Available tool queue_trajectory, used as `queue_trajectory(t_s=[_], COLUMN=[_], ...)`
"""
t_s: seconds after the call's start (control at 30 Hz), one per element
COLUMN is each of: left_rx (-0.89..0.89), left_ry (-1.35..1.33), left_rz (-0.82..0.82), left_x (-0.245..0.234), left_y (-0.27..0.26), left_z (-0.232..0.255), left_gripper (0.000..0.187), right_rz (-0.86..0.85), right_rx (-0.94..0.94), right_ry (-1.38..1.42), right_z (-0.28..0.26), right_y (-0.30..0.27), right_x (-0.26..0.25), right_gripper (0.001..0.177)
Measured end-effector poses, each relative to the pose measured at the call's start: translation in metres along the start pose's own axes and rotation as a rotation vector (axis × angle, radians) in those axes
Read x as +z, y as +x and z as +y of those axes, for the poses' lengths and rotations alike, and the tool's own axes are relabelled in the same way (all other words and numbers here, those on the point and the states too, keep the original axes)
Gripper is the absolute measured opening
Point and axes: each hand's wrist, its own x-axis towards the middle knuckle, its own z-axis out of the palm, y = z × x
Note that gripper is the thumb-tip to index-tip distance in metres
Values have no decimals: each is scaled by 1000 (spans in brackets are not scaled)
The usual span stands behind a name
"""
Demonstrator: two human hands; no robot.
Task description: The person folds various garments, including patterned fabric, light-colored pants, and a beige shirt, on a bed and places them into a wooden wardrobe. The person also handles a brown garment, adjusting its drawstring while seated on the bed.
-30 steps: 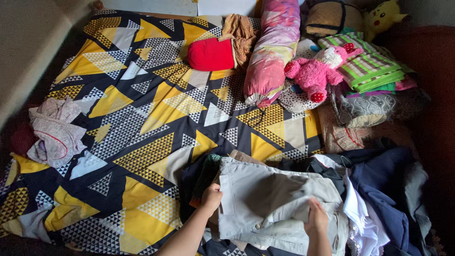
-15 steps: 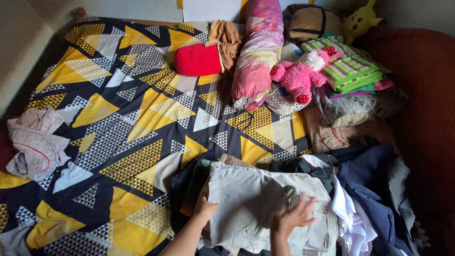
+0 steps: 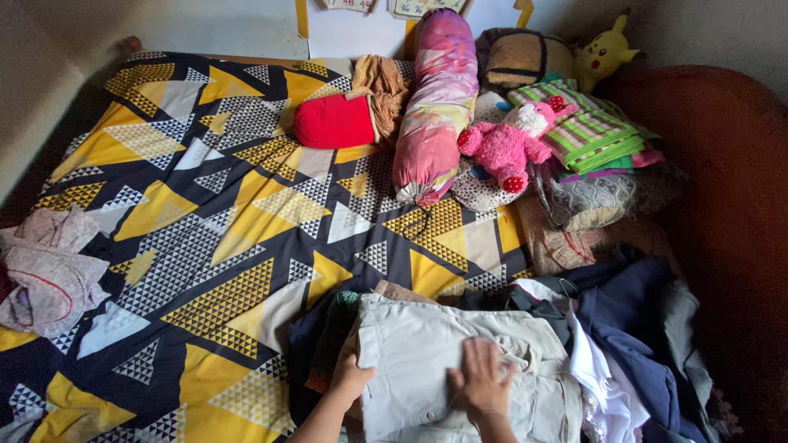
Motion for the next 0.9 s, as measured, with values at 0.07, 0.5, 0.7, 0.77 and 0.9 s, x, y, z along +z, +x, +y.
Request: queue_trajectory(t_s=[0.07,0.5,0.7,0.77,0.9], left_rx=[-7,831,638,813,1032], left_ry=[33,-85,-323,-133,425], left_rz=[8,28,-691,-552,-193], left_x=[1,104,160,170,185], left_y=[-1,-59,-151,-158,-135], left_z=[4,74,158,163,142], left_gripper=[54,45,101,97,83], right_rz=[40,-148,-178,-201,-199], right_rx=[170,-252,105,137,253], right_ry=[66,1376,1713,1873,1900], right_z=[11,-52,92,130,184], right_y=[-5,-24,-12,-11,-6], right_x=[-7,-66,-75,-86,-71], right_gripper=[88,82,74,71,72])
